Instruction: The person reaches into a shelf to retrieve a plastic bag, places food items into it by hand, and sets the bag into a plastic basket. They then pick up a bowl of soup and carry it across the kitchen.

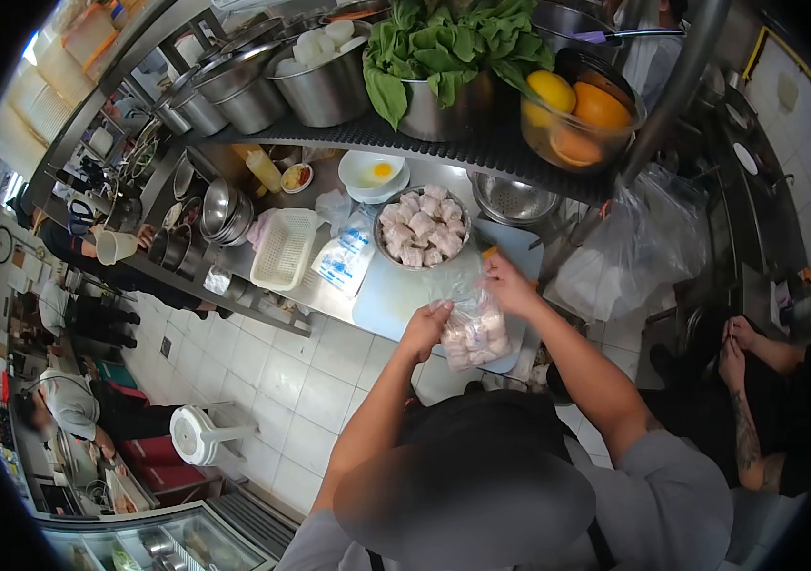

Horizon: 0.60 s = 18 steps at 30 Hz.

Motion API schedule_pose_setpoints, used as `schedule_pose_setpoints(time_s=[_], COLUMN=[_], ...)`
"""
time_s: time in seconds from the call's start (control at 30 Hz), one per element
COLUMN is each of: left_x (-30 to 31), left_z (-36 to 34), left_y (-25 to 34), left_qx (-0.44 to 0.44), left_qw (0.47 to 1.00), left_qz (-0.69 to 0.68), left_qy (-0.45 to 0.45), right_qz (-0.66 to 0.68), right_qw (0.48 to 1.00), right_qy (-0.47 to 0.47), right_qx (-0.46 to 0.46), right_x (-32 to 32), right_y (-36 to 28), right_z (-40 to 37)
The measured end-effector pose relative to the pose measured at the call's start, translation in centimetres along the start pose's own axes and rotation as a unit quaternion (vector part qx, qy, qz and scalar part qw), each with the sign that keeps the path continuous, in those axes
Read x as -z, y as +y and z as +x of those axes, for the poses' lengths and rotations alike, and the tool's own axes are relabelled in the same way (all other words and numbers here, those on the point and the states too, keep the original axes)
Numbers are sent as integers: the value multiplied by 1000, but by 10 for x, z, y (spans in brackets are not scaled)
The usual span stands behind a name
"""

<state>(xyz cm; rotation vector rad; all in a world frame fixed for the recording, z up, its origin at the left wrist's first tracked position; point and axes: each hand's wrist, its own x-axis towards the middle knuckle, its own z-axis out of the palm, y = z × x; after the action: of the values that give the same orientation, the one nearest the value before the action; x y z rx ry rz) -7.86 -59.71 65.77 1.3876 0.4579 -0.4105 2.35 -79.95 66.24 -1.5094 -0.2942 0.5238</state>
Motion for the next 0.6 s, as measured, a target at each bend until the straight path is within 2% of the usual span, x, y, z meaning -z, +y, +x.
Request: schedule_pose_setpoints(time_s=[0.03, 0.13, 0.17, 0.23, 0.33, 0.37, 0.47, 0.6], left_x=[-2, 0, 5, 17, 25, 27, 31, 29], left_z=[4, 20, 32, 55, 59, 55, 42, 9], left_y=[-1, -4, -7, -9, 17, 26, 46, 62], left_qx=[9, -21, -68, -161, -224, -213, -209, -265], left_qw=[999, 999, 995, 979, 963, 960, 952, 900], left_qz=[-32, -1, 20, 62, 73, 103, 174, 334], left_qy=[-2, 46, 67, 108, 133, 149, 141, 93], right_qz=[10, -16, -33, -58, -126, -153, -287, -288], right_qw=[1000, 997, 995, 997, 992, 987, 951, 953], right_qy=[1, 38, 55, 23, -21, -35, 9, -27], right_qx=[-23, -68, -80, -54, 10, 37, 114, 88], right_x=[1, -3, -4, -1, 7, 10, 14, 17], right_y=[17, 35, 36, 26, 17, 16, -8, -37], right_z=[10, 26, 30, 40, 56, 61, 55, 26])
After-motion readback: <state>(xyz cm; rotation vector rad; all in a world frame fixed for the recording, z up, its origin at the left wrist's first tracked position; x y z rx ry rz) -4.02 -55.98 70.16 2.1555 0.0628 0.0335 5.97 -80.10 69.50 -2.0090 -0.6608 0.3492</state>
